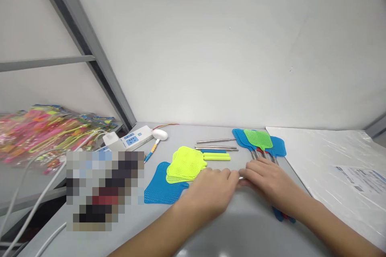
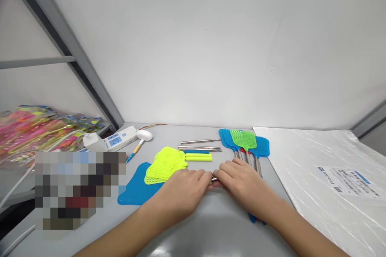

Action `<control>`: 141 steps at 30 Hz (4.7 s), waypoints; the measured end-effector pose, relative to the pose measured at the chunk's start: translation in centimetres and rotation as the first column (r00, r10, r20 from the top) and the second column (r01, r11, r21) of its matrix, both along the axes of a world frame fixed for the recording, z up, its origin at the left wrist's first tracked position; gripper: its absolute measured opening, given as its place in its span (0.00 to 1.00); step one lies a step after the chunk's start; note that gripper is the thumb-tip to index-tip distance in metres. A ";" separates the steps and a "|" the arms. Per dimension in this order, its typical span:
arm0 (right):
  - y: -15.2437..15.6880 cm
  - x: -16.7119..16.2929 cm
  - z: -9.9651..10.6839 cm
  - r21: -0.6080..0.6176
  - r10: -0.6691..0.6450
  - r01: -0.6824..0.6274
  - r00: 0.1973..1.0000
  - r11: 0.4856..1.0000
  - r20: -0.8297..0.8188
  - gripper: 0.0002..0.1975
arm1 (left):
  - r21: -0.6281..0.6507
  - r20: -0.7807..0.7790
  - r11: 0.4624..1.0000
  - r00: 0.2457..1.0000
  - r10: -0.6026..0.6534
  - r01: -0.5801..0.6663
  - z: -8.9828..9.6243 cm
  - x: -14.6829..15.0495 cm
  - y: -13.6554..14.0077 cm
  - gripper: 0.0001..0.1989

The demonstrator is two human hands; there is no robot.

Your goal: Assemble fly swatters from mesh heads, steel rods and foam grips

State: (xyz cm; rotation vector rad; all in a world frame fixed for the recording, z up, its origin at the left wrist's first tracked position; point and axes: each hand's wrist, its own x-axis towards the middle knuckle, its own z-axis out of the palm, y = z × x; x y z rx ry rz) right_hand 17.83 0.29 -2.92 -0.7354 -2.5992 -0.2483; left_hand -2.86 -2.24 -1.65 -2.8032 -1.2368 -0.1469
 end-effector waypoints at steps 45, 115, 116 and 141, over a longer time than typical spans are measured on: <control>1.1 1.2 2.3 0.049 -0.165 0.206 0.886 0.977 -0.433 0.06 | -0.078 0.528 0.859 0.710 0.465 -0.506 1.7 -6.0 3.3 0.09; 0.3 2.2 -0.4 -0.917 -0.660 -0.296 0.638 0.267 -0.398 0.23 | -0.651 0.347 0.755 0.856 0.384 -0.075 -0.2 -0.7 0.2 0.18; 0.3 2.0 -0.3 -0.917 -0.711 -0.283 0.580 0.282 -0.397 0.23 | -0.654 0.358 0.754 0.851 0.385 -0.065 -0.1 -0.8 0.3 0.18; -0.7 1.4 0.7 -0.927 -0.810 -0.179 0.450 0.330 -0.376 0.20 | -0.858 0.451 0.486 0.699 0.555 0.168 0.3 -0.4 -0.4 0.20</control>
